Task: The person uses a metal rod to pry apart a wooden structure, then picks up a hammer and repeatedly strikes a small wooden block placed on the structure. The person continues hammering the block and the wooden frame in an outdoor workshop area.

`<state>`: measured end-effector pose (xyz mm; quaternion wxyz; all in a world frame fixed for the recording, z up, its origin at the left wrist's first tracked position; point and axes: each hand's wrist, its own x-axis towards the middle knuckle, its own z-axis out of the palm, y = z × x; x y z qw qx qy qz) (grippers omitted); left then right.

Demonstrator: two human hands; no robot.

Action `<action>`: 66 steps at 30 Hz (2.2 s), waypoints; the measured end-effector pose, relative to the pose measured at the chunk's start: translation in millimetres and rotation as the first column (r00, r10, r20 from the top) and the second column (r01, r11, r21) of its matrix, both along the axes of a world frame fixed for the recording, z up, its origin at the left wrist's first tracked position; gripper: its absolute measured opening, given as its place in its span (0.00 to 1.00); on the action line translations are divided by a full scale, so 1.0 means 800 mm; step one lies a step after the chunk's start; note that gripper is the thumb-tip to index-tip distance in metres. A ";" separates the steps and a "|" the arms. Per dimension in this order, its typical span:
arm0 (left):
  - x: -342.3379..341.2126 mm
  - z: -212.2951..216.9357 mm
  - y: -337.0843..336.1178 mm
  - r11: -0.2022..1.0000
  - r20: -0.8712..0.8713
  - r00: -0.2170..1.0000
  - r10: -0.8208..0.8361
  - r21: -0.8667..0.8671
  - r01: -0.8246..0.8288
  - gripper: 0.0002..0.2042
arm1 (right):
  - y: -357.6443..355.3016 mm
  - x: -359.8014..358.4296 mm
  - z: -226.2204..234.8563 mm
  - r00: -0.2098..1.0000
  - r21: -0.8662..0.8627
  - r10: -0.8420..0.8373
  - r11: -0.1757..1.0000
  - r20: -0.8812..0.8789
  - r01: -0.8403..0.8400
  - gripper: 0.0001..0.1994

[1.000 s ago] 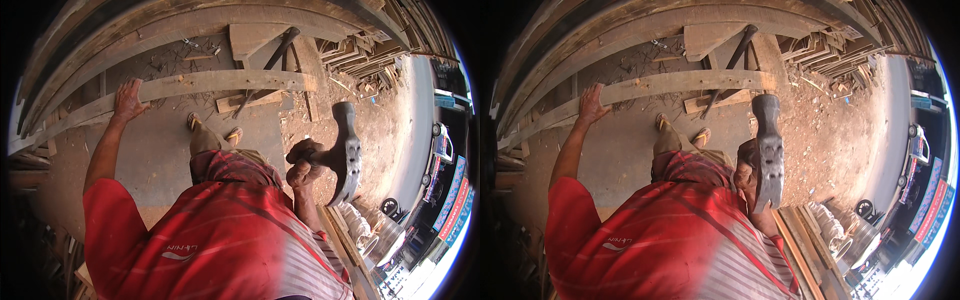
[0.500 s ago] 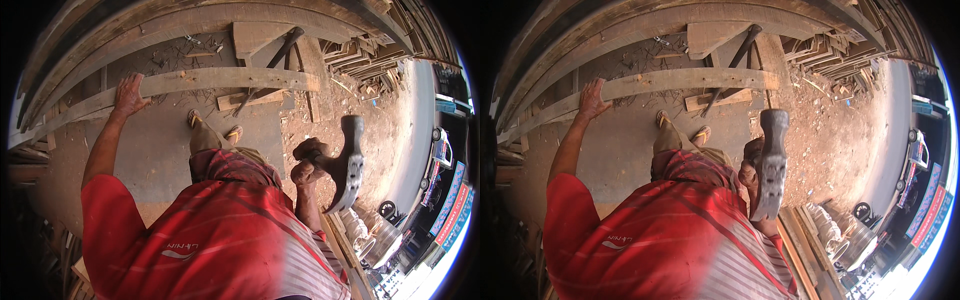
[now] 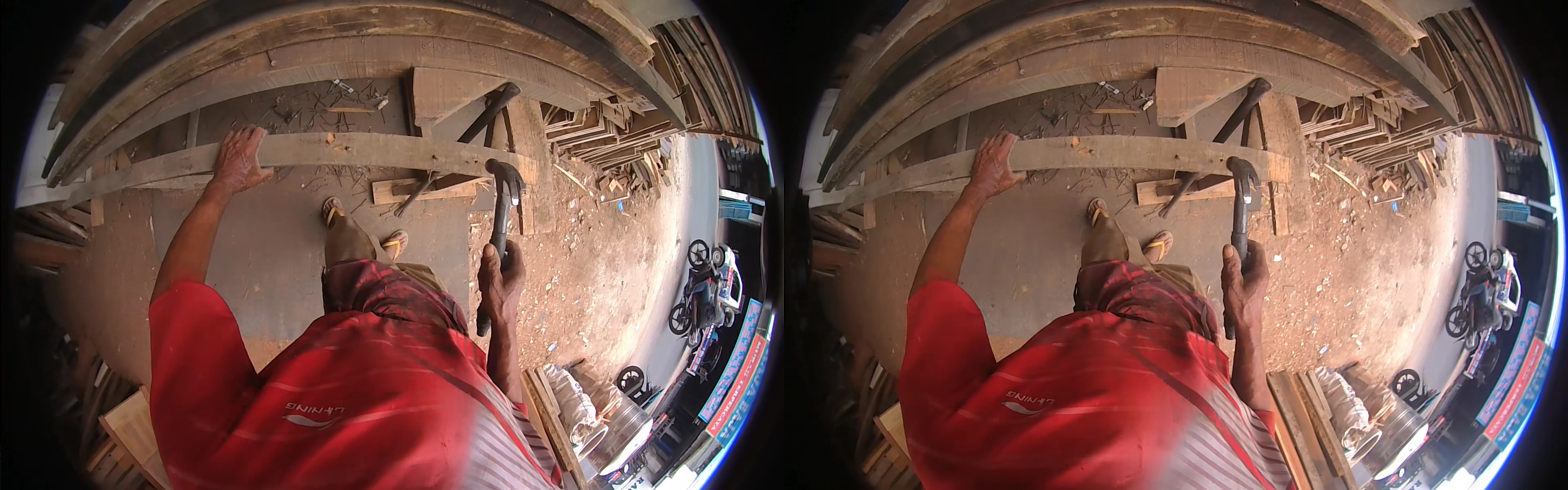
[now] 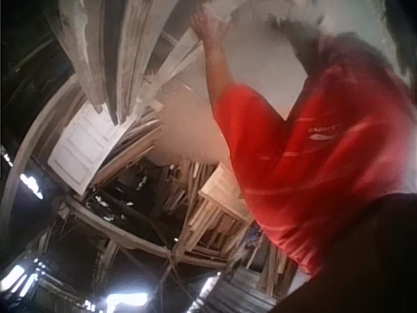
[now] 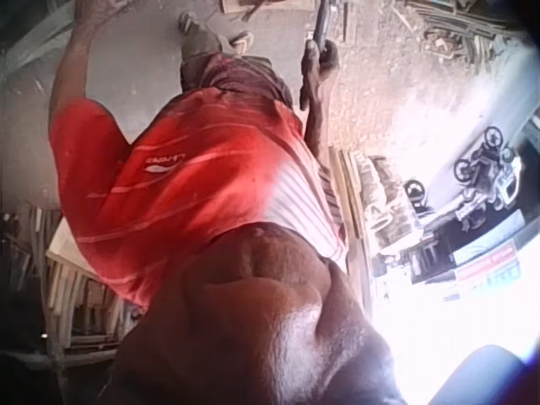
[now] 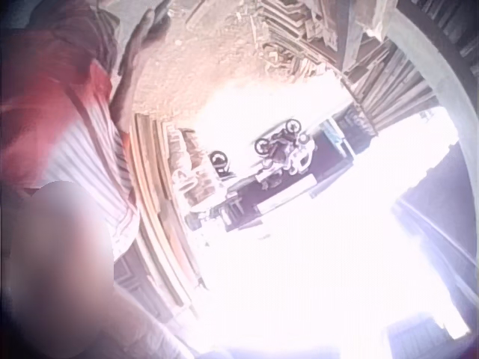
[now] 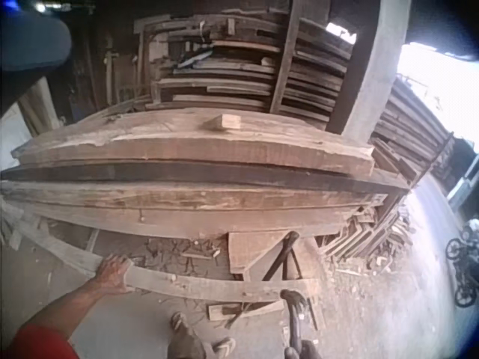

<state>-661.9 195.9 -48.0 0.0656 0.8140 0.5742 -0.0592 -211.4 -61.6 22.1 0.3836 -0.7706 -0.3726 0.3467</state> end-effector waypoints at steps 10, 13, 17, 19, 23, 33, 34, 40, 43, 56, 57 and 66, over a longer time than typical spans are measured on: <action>-0.002 0.023 0.031 0.987 0.074 0.997 -0.020 -0.159 0.032 0.39 | 0.071 0.061 0.138 0.719 0.546 0.407 0.837 -0.563 -0.046 0.31; -0.008 0.020 0.024 0.991 0.060 0.998 -0.024 -0.126 0.032 0.39 | 0.076 0.051 0.162 0.871 0.542 0.405 0.815 -0.277 -0.207 0.33; -0.007 0.017 0.010 0.999 0.043 0.999 -0.027 -0.042 0.029 0.38 | 0.074 0.044 0.173 0.969 0.143 0.248 0.958 0.010 -0.247 0.27; -0.017 0.012 0.011 0.999 0.052 0.998 -0.041 -0.016 0.042 0.38 | 0.081 0.034 0.171 0.978 0.091 0.173 0.979 0.117 -0.184 0.26; -0.042 -0.014 0.015 0.994 0.071 0.996 -0.053 0.103 0.045 0.39 | 0.107 0.024 0.146 0.977 0.199 0.084 0.972 0.198 -0.124 0.22; -0.067 0.012 0.030 0.990 0.037 0.999 0.037 -0.134 -0.032 0.40 | 0.209 -0.063 0.085 0.876 0.645 0.142 0.732 -0.460 0.220 0.16; -0.068 0.014 0.032 0.989 0.035 0.999 0.042 -0.144 -0.037 0.41 | 0.215 -0.073 0.097 0.834 0.635 0.181 0.736 -0.521 0.236 0.17; -0.098 0.003 0.043 0.994 0.021 0.999 0.045 -0.106 -0.042 0.41 | 0.281 -0.128 0.109 0.759 0.519 0.182 0.824 -0.626 0.230 0.20; -0.105 -0.006 0.041 0.998 0.047 0.999 0.027 -0.059 -0.024 0.41 | 0.309 -0.138 0.093 0.855 0.521 0.038 0.806 -0.517 0.279 0.21; -0.111 -0.010 0.077 0.992 0.048 0.998 -0.035 -0.121 0.041 0.41 | 0.362 -0.228 0.096 0.991 0.561 -0.112 0.817 -0.070 0.132 0.16; -0.114 -0.009 0.078 0.990 0.056 0.998 -0.032 -0.133 0.039 0.40 | 0.367 -0.250 0.089 0.994 0.546 -0.105 0.835 0.030 0.072 0.16; -0.129 -0.014 0.079 0.988 0.054 0.998 -0.045 -0.148 0.053 0.39 | 0.388 -0.370 0.048 0.858 0.228 0.153 0.928 0.490 -0.295 0.14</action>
